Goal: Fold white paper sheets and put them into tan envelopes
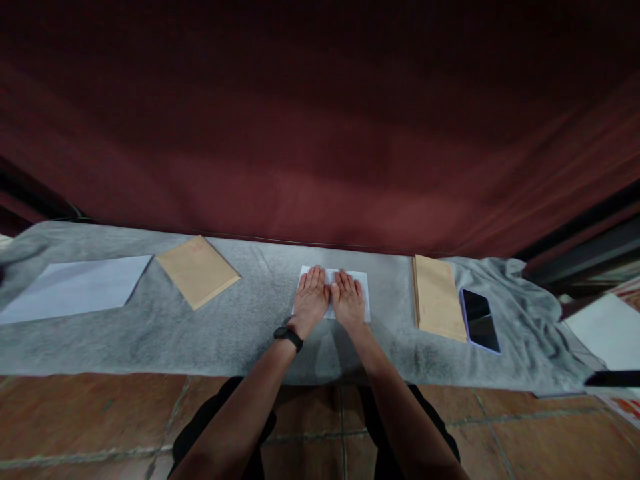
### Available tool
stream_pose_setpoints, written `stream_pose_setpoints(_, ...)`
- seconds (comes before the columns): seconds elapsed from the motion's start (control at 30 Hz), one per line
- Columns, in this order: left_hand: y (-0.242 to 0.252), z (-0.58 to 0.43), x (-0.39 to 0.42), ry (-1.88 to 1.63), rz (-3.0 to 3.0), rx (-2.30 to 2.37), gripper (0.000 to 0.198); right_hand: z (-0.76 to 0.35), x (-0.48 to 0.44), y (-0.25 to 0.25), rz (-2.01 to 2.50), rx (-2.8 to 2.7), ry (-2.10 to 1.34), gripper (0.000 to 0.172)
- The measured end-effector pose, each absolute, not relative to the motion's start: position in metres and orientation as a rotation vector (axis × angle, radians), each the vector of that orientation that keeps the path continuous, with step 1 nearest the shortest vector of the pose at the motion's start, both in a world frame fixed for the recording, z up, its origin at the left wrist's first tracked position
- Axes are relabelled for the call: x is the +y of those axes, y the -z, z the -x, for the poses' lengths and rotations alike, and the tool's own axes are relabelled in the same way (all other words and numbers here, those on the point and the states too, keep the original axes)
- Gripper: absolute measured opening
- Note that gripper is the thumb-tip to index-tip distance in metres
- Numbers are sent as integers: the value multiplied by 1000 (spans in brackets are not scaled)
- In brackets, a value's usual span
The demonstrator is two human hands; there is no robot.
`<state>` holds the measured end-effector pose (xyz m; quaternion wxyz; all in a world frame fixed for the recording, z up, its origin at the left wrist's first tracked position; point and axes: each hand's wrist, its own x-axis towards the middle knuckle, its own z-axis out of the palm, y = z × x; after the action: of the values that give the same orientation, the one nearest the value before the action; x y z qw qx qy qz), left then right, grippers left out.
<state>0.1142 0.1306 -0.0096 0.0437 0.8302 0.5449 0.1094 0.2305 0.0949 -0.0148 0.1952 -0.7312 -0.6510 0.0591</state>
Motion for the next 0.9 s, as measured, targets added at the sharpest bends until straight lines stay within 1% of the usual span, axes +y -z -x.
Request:
stream_pose_setpoints(0.13,11,-108,130,-397,-2474,1762,60,-237,93,18,2076,-1802,-64,56)
stream_pose_setpoints(0.27,8,-100,127,-379,-2443,1788,62,-248,89,25,2071,-1748,46,59)
stream_pose_setpoints(0.47,8,-89,126,-384,-2402,1832,64,-270,81,32,2054,-1723,162,60)
stream_pose_setpoints(0.7,8,-79,119,-390,-2374,1888,64,-289,68,28,2120,-1747,195,60)
stream_pose_setpoints(0.9,5,-70,117,-416,-2328,1969,63,-300,59,24,2189,-1658,177,58)
